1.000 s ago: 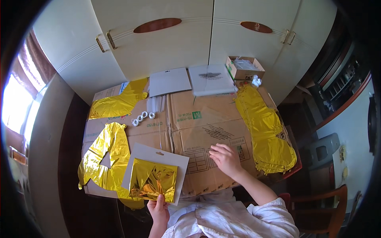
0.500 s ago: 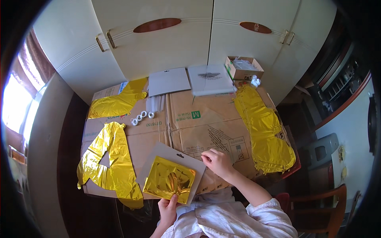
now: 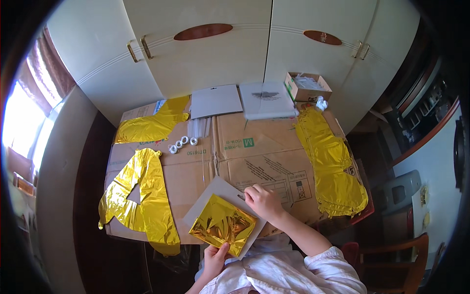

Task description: Manually folding and placing gold foil sheets into protective cardboard and plastic packaging.

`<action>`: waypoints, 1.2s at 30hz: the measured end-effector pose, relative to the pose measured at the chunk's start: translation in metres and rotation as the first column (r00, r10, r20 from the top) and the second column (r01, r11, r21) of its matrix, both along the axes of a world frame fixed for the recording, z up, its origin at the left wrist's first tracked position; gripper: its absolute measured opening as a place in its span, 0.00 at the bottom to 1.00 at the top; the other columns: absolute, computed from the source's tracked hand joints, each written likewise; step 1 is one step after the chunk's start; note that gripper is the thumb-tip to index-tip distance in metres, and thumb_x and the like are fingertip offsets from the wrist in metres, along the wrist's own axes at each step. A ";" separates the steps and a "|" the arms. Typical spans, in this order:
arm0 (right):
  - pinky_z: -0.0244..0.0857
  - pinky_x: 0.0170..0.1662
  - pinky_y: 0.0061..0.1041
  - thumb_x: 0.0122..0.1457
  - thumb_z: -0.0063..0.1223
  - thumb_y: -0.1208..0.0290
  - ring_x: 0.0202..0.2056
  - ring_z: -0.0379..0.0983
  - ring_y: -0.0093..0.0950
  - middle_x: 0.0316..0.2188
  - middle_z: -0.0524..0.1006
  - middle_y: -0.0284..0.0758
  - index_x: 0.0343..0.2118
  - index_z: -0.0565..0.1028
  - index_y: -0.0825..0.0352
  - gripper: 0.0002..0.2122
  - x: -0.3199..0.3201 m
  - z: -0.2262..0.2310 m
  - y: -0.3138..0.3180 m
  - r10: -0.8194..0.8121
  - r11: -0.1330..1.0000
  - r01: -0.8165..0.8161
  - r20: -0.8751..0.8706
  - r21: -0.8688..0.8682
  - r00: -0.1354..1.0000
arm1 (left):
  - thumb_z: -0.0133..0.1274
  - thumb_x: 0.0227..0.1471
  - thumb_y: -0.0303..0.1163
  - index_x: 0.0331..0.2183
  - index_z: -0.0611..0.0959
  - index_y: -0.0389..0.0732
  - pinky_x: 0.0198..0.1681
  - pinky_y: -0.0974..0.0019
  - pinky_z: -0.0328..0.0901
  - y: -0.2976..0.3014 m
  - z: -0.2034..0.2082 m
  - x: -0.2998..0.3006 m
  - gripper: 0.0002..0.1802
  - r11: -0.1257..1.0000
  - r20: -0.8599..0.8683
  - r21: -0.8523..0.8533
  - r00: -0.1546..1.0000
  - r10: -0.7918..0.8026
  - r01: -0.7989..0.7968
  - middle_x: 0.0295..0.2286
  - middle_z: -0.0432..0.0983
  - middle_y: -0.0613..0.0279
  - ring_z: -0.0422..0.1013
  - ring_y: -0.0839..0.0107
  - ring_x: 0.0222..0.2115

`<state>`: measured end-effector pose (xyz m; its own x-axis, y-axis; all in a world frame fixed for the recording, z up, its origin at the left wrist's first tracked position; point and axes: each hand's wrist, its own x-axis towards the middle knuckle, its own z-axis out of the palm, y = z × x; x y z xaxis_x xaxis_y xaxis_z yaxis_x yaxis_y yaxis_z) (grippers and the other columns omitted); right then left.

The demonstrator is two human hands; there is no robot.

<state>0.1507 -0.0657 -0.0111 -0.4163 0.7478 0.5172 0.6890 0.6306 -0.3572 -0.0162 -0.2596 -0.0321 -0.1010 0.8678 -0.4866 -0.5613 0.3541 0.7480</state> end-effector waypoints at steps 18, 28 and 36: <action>0.73 0.28 0.24 0.53 0.52 0.71 0.29 0.77 0.25 0.26 0.73 0.29 0.27 0.71 0.61 0.03 0.000 0.013 -0.022 0.083 0.991 -0.104 0.206 0.089 0.975 | 0.50 0.60 0.26 0.43 0.77 0.35 0.38 0.57 0.77 0.021 -0.019 0.004 0.10 0.998 -0.008 0.055 1.000 0.006 -0.006 0.37 0.79 0.54 0.78 0.64 0.35; 0.70 0.25 0.25 0.49 0.58 0.67 0.26 0.75 0.24 0.22 0.71 0.26 0.25 0.71 0.57 0.06 -0.005 0.023 -0.027 0.042 0.993 -0.059 0.166 0.101 0.985 | 0.51 0.61 0.27 0.41 0.79 0.33 0.35 0.65 0.76 0.018 0.000 0.015 0.09 0.999 -0.037 0.015 0.999 -0.032 0.032 0.36 0.80 0.56 0.78 0.69 0.33; 0.70 0.26 0.25 0.50 0.58 0.70 0.26 0.75 0.23 0.22 0.71 0.27 0.24 0.70 0.59 0.06 -0.020 0.026 -0.025 0.058 0.995 -0.071 0.161 0.076 0.985 | 0.50 0.62 0.29 0.43 0.77 0.28 0.40 0.61 0.76 0.017 -0.006 0.012 0.13 0.998 -0.029 0.032 0.998 -0.049 0.050 0.37 0.79 0.53 0.78 0.67 0.36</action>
<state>0.1304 -0.0903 0.0145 -0.5439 0.6747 0.4989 0.6895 0.6982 -0.1926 -0.0037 -0.2426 -0.0383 -0.0706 0.8873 -0.4557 -0.5219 0.3565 0.7750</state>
